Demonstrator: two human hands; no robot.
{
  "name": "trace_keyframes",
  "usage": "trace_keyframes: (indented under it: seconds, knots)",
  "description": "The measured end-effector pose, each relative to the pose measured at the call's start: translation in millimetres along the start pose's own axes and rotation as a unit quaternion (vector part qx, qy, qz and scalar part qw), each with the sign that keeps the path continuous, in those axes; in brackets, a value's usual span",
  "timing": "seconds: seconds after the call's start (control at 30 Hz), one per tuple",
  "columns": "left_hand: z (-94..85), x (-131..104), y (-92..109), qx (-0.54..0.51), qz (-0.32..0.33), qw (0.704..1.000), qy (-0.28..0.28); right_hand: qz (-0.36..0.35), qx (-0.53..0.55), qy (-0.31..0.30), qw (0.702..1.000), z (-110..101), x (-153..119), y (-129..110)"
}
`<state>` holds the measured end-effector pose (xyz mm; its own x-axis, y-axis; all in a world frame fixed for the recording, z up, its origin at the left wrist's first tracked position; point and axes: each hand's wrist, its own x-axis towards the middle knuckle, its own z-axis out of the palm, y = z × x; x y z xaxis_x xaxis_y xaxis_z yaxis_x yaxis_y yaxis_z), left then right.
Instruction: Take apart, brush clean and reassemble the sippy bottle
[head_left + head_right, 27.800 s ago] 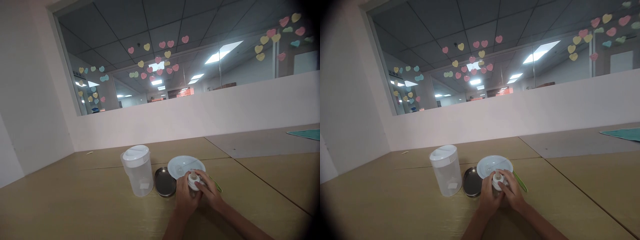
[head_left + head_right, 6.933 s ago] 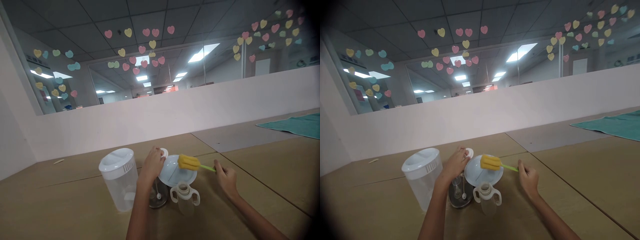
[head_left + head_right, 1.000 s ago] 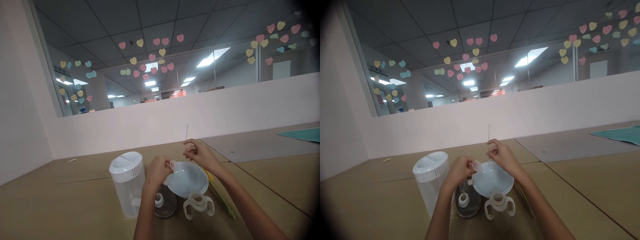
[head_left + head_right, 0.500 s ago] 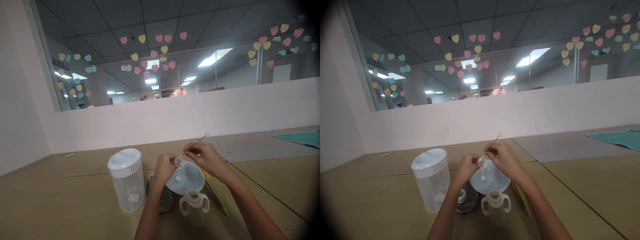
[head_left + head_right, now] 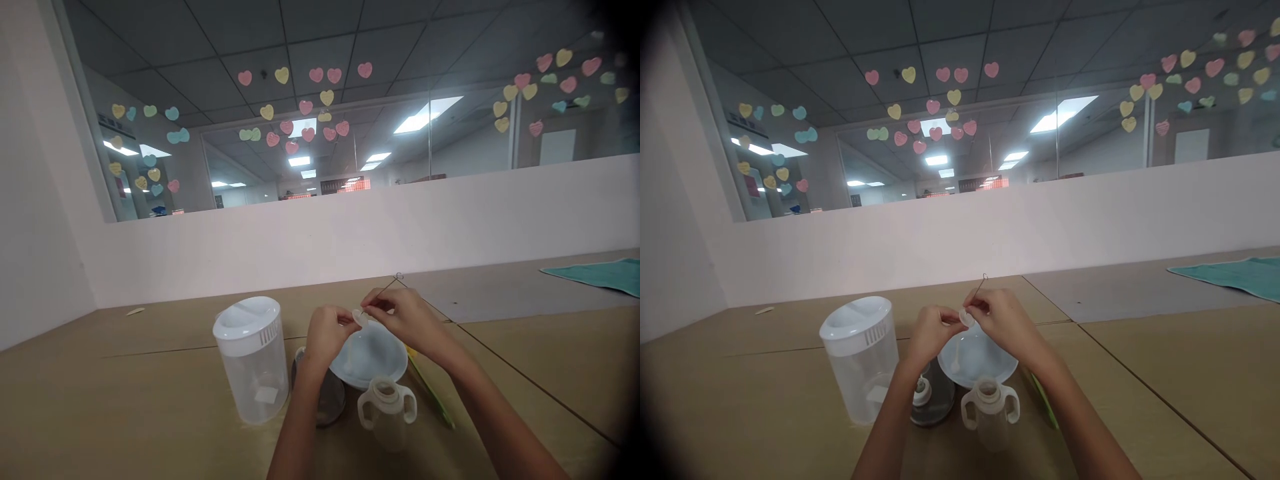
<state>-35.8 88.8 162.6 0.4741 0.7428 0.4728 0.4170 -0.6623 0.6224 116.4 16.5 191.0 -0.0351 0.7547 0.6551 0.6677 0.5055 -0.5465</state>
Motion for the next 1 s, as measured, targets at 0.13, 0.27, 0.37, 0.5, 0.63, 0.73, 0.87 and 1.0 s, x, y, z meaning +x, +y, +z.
trace_keyframes:
  seconds: [0.13, 0.27, 0.37, 0.5, 0.63, 0.73, 0.87, 1.0]
  knots:
    - [-0.8, 1.3, -2.2, -0.005, 0.016, 1.000, -0.001, 0.031, 0.092, -0.035, 0.995, -0.4, 2.9, 2.2]
    - [0.0, 5.6, -10.1, -0.097, 0.023, 0.995, -0.026, 0.067, 0.113, -0.022, 0.991, 0.3, 5.8, 6.4]
    - [1.8, 8.4, -15.8, -0.154, 0.007, 0.988, -0.034, 0.064, 0.061, -0.021, 0.996, 4.4, 8.7, 10.7]
    - [4.5, 8.0, -15.6, -0.159, 0.003, 0.987, -0.027, 0.042, -0.030, 0.025, 0.998, 8.0, 10.4, 11.0]
    - [8.8, 6.1, -13.7, -0.116, 0.041, 0.990, -0.065, 0.031, 0.007, 0.093, 0.995, 2.8, 4.3, -1.5]
    - [12.4, 6.3, -16.6, -0.072, 0.044, 0.992, -0.096, 0.035, 0.041, 0.150, 0.987, 2.6, -0.9, -9.0]
    - [12.9, 6.8, -18.6, -0.093, 0.051, 0.990, -0.091, 0.027, -0.032, 0.214, 0.976, 12.4, 0.4, -1.7]
    - [9.7, 5.4, -10.5, -0.103, 0.075, 0.989, -0.080, 0.040, -0.039, 0.214, 0.975, 18.9, 6.5, 14.4]
